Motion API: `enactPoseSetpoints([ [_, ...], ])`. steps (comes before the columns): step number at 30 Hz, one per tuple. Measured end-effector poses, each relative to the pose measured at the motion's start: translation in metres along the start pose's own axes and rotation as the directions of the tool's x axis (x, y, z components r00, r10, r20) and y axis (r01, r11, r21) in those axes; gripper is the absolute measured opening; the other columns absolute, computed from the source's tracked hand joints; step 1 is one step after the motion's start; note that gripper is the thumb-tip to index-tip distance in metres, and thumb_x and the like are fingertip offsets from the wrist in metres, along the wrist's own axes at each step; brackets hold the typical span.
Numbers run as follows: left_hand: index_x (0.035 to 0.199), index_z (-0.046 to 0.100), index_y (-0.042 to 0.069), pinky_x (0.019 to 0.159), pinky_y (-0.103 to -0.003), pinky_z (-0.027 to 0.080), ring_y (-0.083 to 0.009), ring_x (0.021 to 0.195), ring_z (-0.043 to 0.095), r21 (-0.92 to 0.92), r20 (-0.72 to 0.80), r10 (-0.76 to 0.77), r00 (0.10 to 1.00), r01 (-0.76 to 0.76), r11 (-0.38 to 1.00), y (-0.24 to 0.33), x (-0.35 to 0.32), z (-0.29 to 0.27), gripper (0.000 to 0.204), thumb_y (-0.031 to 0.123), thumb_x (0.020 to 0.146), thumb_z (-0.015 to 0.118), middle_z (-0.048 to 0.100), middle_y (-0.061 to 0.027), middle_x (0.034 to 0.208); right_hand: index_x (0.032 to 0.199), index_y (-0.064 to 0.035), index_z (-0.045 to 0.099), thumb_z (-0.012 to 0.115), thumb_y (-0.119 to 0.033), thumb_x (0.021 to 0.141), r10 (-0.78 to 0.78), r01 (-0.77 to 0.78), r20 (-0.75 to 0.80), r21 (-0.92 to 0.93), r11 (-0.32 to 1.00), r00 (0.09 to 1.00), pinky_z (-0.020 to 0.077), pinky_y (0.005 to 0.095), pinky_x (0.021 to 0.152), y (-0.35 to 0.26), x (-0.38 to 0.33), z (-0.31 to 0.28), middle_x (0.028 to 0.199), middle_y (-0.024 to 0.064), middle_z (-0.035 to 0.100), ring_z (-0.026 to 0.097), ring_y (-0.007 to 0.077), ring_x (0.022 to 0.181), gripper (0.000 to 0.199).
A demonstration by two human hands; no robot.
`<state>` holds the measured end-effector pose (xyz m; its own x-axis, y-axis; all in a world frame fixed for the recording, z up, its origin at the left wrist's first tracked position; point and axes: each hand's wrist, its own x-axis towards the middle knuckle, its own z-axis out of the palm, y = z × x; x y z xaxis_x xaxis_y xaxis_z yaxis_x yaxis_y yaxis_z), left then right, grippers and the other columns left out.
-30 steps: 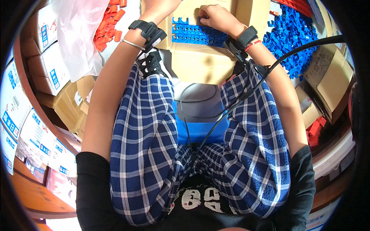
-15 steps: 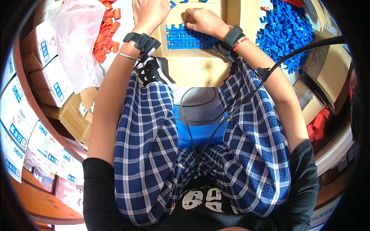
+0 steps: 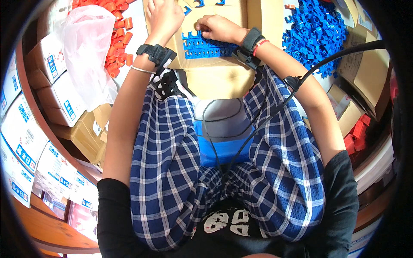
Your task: The person snaps blue plastic clips onto a blue mounting strip by hand. They pick up individual blue clips from a box and press them into the corresponding slots on the strip until the strip is partially filled.
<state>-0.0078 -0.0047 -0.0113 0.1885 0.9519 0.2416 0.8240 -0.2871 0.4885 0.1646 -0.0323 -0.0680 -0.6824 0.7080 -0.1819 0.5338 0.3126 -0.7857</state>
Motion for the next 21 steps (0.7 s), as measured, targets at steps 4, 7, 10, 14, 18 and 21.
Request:
enactPoseSetpoints([
  [4, 0.113, 0.058, 0.013, 0.107, -0.048, 0.024, -0.0424, 0.13, 0.029, 0.059, 0.013, -0.006, 1.0, 0.005, 0.998, -0.008, -0.003, 0.002, 0.035, 0.005, 0.08, 0.052, 0.035, -0.0247, 0.139, 0.097, -0.0023, 0.06, 0.064, -0.004, 0.076, 0.004, -0.005, 0.017, 0.031, 1.0, 1.0, 0.0503, 0.0364, 0.076, -0.004, 0.002, -0.002, 0.089, 0.0141, 0.062, 0.062, 0.0294, 0.081, 0.022],
  [7, 0.123, 0.055, 0.025, 0.11, -0.05, 0.02, -0.043, 0.134, 0.021, 0.014, 0.097, -0.029, 0.995, 0.028, 1.0, -0.013, -0.003, 0.004, 0.052, 0.003, 0.075, 0.049, 0.021, -0.024, 0.147, 0.095, -0.0021, 0.06, 0.064, -0.005, 0.076, 0.029, -0.031, 0.029, 0.067, 0.997, 0.999, 0.0501, 0.0365, 0.075, -0.005, -0.001, -0.008, 0.087, 0.0131, 0.061, 0.062, 0.0286, 0.08, 0.02],
  [10, 0.121, 0.056, 0.024, 0.109, -0.051, 0.021, -0.0426, 0.134, 0.023, -0.001, 0.075, -0.005, 0.997, 0.005, 1.0, -0.015, -0.004, 0.005, 0.05, 0.004, 0.076, 0.05, 0.024, -0.0248, 0.145, 0.094, -0.0019, 0.059, 0.062, -0.01, 0.078, -0.055, 0.055, 0.018, -0.013, 0.998, 0.998, 0.0498, 0.0388, 0.074, -0.009, -0.001, -0.018, 0.086, 0.0136, 0.059, 0.062, 0.0304, 0.082, 0.018],
  [14, 0.121, 0.056, 0.023, 0.109, -0.052, 0.021, -0.0439, 0.134, 0.022, 0.055, 0.092, -0.033, 0.995, 0.028, 0.998, -0.02, -0.005, 0.006, 0.049, 0.004, 0.076, 0.049, 0.024, -0.0252, 0.145, 0.098, -0.0033, 0.059, 0.06, -0.013, 0.079, -0.084, 0.029, -0.345, -0.161, 0.987, 0.935, 0.0498, 0.0416, 0.075, -0.008, 0.012, -0.032, 0.09, 0.0136, 0.056, 0.059, 0.0334, 0.085, 0.021],
  [18, 0.119, 0.056, 0.023, 0.108, -0.054, 0.019, -0.0414, 0.134, 0.023, 0.042, 0.088, -0.043, 0.995, 0.039, 0.998, -0.02, -0.005, 0.008, 0.049, 0.003, 0.074, 0.053, 0.022, -0.0188, 0.148, 0.108, -0.011, 0.059, 0.058, -0.012, 0.078, -0.151, 0.035, -0.312, -0.346, 0.937, 0.938, 0.0487, 0.0392, 0.082, 0.001, 0.025, -0.037, 0.101, 0.0113, 0.057, 0.056, 0.0284, 0.102, 0.03],
  [21, 0.12, 0.056, 0.023, 0.108, -0.055, 0.019, -0.0414, 0.134, 0.022, 0.038, 0.096, -0.047, 0.994, 0.043, 0.998, -0.015, -0.005, 0.011, 0.049, 0.004, 0.075, 0.052, 0.021, -0.0186, 0.149, 0.116, -0.0125, 0.055, 0.059, -0.008, 0.076, -0.282, 0.16, -0.216, -0.451, 0.878, 0.935, 0.0454, 0.0381, 0.087, 0.005, 0.032, -0.03, 0.112, 0.0071, 0.054, 0.052, 0.0254, 0.109, 0.04],
])
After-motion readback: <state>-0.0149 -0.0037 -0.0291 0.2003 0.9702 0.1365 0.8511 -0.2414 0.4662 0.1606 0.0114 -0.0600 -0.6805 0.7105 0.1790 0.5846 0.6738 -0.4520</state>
